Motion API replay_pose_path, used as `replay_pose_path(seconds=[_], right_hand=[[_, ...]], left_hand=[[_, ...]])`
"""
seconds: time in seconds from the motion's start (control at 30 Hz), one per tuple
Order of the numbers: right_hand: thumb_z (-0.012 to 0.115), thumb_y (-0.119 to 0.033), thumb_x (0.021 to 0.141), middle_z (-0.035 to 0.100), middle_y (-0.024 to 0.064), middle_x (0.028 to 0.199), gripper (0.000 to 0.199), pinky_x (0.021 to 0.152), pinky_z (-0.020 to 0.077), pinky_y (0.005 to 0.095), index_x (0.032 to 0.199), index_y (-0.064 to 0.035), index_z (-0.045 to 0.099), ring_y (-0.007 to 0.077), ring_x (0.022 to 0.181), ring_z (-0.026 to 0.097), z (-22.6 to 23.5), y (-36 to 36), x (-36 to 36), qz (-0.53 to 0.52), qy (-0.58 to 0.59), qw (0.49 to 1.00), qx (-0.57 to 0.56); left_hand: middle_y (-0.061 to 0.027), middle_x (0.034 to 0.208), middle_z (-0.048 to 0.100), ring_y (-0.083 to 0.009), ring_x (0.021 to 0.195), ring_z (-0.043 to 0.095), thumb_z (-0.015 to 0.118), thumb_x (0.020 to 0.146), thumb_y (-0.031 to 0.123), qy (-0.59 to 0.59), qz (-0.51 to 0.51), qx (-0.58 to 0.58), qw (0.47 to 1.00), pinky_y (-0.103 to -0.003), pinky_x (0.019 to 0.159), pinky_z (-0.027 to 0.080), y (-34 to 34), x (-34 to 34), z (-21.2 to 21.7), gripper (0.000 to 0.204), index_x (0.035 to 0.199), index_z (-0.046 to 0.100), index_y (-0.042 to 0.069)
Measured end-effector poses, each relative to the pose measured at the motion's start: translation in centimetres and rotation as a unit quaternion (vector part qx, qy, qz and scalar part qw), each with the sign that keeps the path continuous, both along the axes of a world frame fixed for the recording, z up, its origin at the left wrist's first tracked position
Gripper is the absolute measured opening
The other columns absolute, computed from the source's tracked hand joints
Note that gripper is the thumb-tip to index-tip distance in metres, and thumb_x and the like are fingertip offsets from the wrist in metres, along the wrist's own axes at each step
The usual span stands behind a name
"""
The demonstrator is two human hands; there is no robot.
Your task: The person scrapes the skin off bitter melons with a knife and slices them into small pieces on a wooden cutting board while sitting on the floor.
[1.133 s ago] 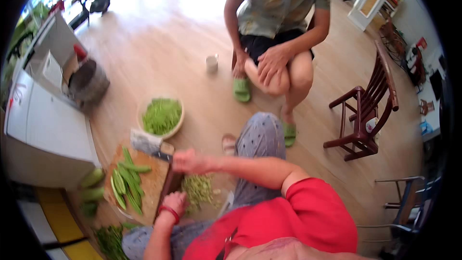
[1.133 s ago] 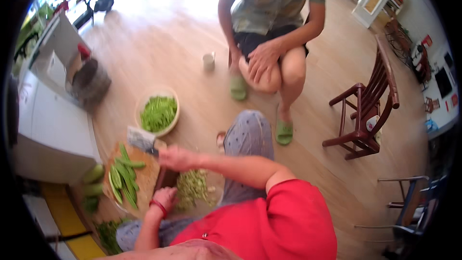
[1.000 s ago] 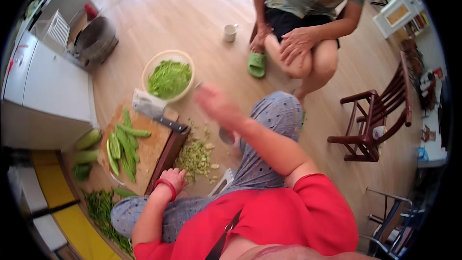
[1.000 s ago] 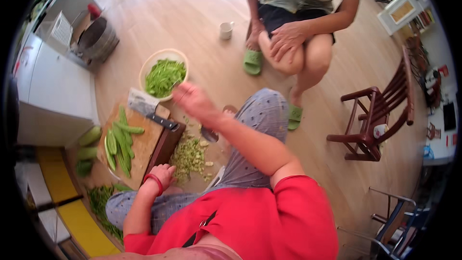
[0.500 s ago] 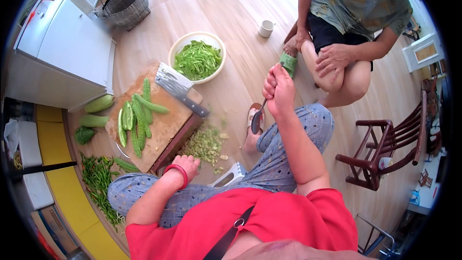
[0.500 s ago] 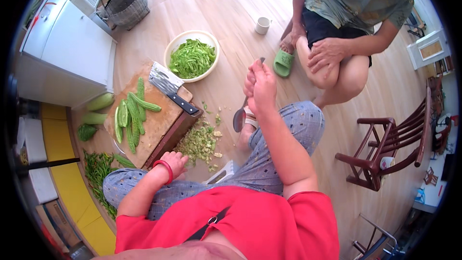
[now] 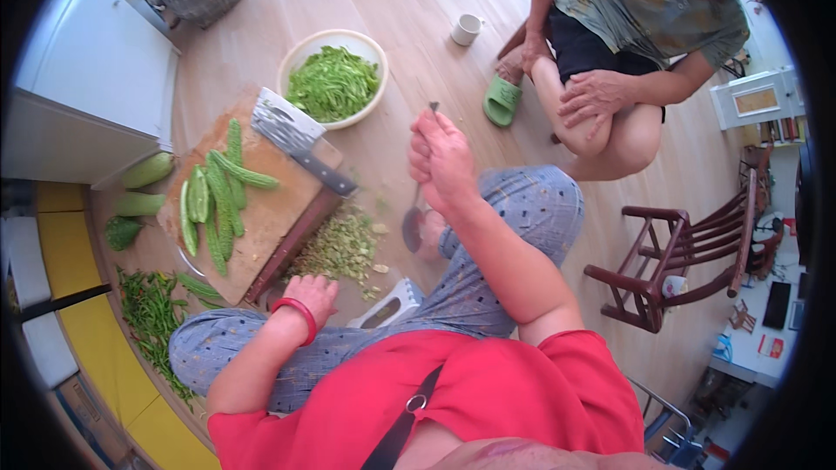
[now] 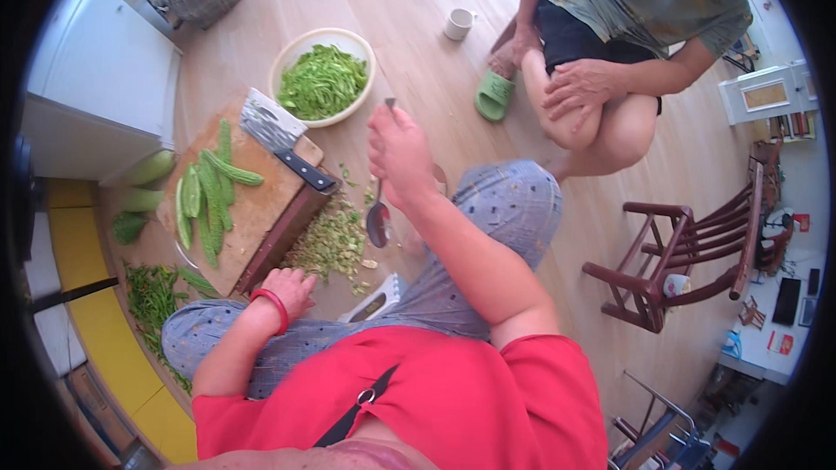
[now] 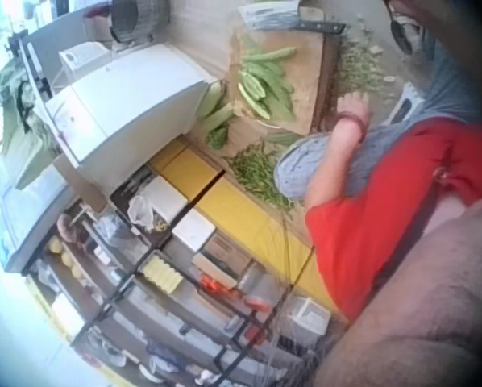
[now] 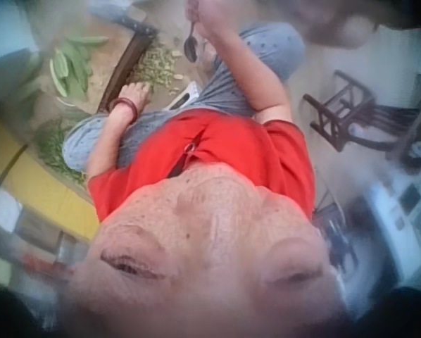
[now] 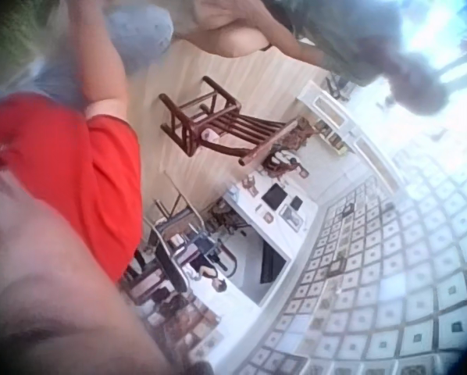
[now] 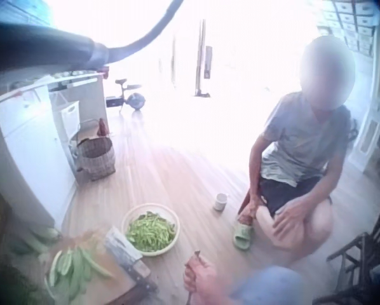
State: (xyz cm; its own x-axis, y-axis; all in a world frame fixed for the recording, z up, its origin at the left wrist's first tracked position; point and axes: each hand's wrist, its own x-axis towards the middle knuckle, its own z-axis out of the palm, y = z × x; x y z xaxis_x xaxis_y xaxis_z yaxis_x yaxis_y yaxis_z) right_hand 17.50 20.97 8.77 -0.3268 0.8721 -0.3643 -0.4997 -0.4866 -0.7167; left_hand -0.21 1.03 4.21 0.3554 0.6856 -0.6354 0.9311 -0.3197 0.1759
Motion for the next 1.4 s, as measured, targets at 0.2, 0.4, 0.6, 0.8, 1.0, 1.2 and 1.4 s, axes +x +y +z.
replay_pose_path(seconds=[0.2, 0.4, 0.6, 0.8, 1.0, 1.2, 1.4], right_hand=[[0.046, -0.027, 0.087, 0.03, -0.0068, 0.052, 0.022, 0.033, 0.0199, 0.0189, 0.078, -0.0085, 0.041, 0.0033, 0.037, 0.024, -0.2, 1.3, 0.0, -0.031, 0.029, 0.999, 0.013], [0.047, -0.026, 0.087, 0.032, -0.0067, 0.051, 0.02, 0.032, 0.0219, 0.0192, 0.075, -0.0102, 0.044, 0.0039, 0.037, 0.028, 1.0, 3.1, 1.5, -0.152, 0.021, 0.988, 0.024], [0.055, -0.028, 0.082, 0.04, -0.0055, 0.053, 0.019, 0.034, 0.0269, 0.0197, 0.073, -0.0134, 0.046, 0.0043, 0.041, 0.035, -2.3, -2.4, -3.0, 0.011, -0.158, 0.987, 0.039], [0.05, -0.037, 0.083, 0.038, -0.0064, 0.056, 0.029, 0.04, 0.0273, 0.0201, 0.068, -0.0123, 0.045, 0.0035, 0.047, 0.035, -4.2, -9.0, -4.9, 0.306, -0.173, 0.927, 0.127], [0.05, -0.031, 0.083, 0.041, -0.004, 0.057, 0.028, 0.041, 0.0291, 0.0222, 0.066, -0.0086, 0.046, 0.0055, 0.048, 0.036, -6.7, -9.5, -6.7, 0.301, -0.157, 0.93, 0.14], [0.049, -0.031, 0.083, 0.044, -0.003, 0.059, 0.032, 0.051, 0.0354, 0.0257, 0.067, -0.0038, 0.048, 0.0065, 0.058, 0.04, -6.1, -9.6, -6.6, 0.313, -0.174, 0.922, 0.149], [0.049, -0.032, 0.083, 0.047, 0.0002, 0.06, 0.033, 0.054, 0.0384, 0.028, 0.072, -0.0008, 0.05, 0.0086, 0.06, 0.043, -6.4, -10.3, -6.0, 0.312, -0.178, 0.919, 0.166]], left_hand=[[-0.0099, 0.088, 0.054, -0.0255, 0.086, 0.053, 0.061, 0.071, 0.031, -0.034, 0.011, 0.048, 0.998, -0.037, 0.071, 0.04, -1.3, -0.8, -0.4, 0.038, 0.101, 0.05, 0.01], [-0.01, 0.084, 0.054, -0.0257, 0.082, 0.052, 0.06, 0.07, 0.031, -0.027, 0.008, 0.062, 0.998, -0.038, 0.07, 0.039, -2.0, -0.8, 0.3, 0.037, 0.099, 0.052, 0.01], [-0.0111, 0.097, 0.055, -0.0265, 0.092, 0.053, 0.051, 0.077, 0.04, 0.018, -0.051, -0.032, 0.998, -0.04, 0.075, 0.042, -1.3, -0.8, -0.8, 0.039, 0.106, 0.049, 0.014], [-0.0187, 0.118, 0.046, -0.0284, 0.103, 0.05, 0.044, 0.079, 0.037, 0.026, 0.012, -0.125, 0.992, -0.04, 0.088, 0.039, -0.5, -1.8, -6.1, 0.045, 0.116, 0.045, 0.013], [-0.0165, 0.106, 0.054, -0.0314, 0.098, 0.052, 0.045, 0.079, 0.034, -0.023, 0.015, -0.09, 0.996, -0.041, 0.083, 0.041, -0.6, -2.3, -7.5, 0.037, 0.106, 0.053, 0.01], [-0.0152, 0.107, 0.053, -0.0304, 0.098, 0.052, 0.047, 0.078, 0.037, 0.026, 0.012, -0.126, 0.992, -0.041, 0.083, 0.041, 0.3, -1.8, -6.2, 0.04, 0.108, 0.051, 0.012], [-0.0139, 0.108, 0.052, -0.0293, 0.099, 0.052, 0.049, 0.077, 0.041, 0.041, -0.002, -0.144, 0.989, -0.041, 0.083, 0.041, 0.6, -1.7, -6.1, 0.043, 0.11, 0.049, 0.014]])
